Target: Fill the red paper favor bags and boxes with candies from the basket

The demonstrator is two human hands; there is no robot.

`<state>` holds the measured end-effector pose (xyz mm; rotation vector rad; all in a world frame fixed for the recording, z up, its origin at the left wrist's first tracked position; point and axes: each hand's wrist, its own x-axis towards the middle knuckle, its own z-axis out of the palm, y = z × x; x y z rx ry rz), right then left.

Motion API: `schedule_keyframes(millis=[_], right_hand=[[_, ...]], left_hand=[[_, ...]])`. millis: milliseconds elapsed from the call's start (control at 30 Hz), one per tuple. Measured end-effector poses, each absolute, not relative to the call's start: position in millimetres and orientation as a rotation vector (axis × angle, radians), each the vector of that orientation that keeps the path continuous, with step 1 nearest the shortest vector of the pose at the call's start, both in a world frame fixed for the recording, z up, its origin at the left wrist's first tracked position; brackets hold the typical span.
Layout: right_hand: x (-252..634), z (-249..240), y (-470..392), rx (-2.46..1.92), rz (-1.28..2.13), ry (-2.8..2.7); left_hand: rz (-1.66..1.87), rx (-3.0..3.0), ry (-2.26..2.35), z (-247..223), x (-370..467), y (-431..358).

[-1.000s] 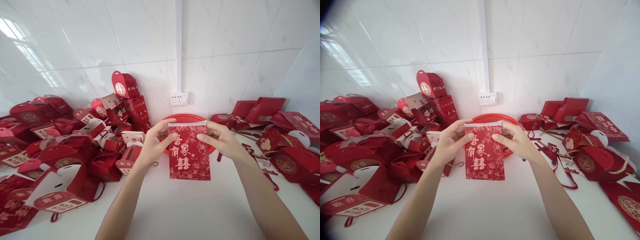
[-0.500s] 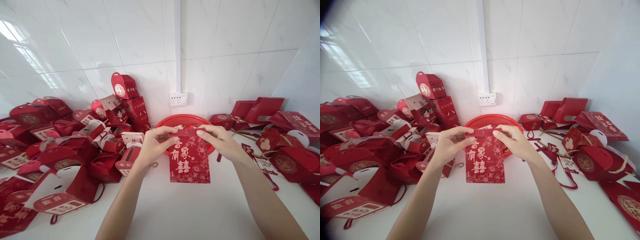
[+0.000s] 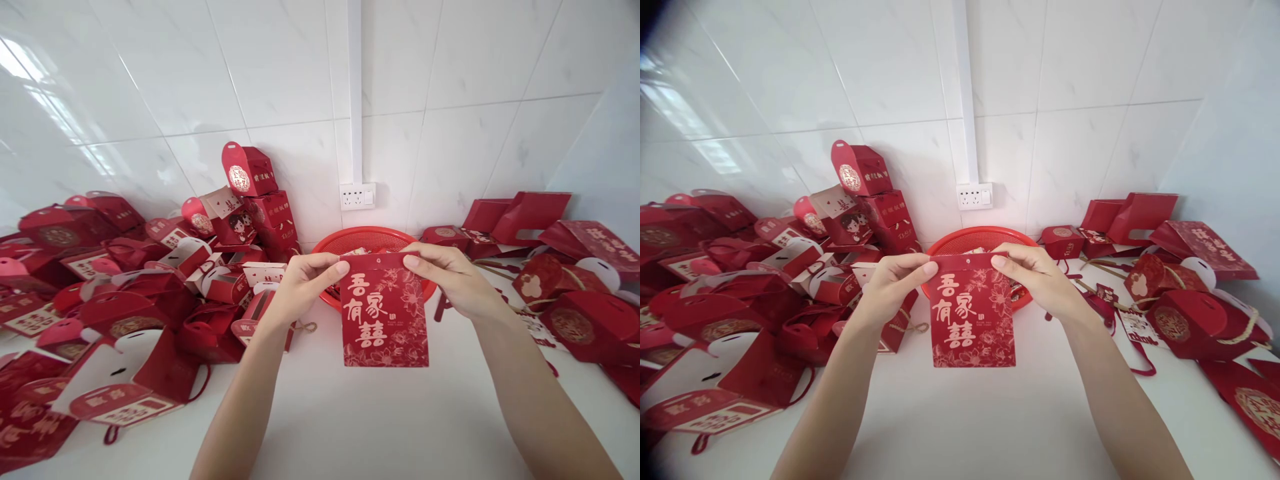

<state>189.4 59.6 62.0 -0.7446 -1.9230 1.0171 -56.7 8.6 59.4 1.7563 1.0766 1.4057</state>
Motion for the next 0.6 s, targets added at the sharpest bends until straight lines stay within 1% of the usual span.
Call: schedule_keyframes(millis=[200, 300, 467, 600], right_hand=[[190.1, 66.7, 54.3, -0.772, 1.095, -1.935], [191.3, 66.0, 54.6, -0.776, 1.005, -1.942], [191.0, 62.7, 56.9, -0.802, 0.823, -1.937], [188.7, 62.5, 55.9, -0.826, 0.769, -1.926]], left_hand=[[1.488, 1.868, 1.189, 60.7, -54.7, 5.9], [1.505, 1.895, 1.210, 59.9, -52.4, 5.4], [1.428, 1.918, 1.156, 57.5, -53.1, 7.2], [1.404, 1.990, 1.213, 57.2, -53.7, 7.9]])
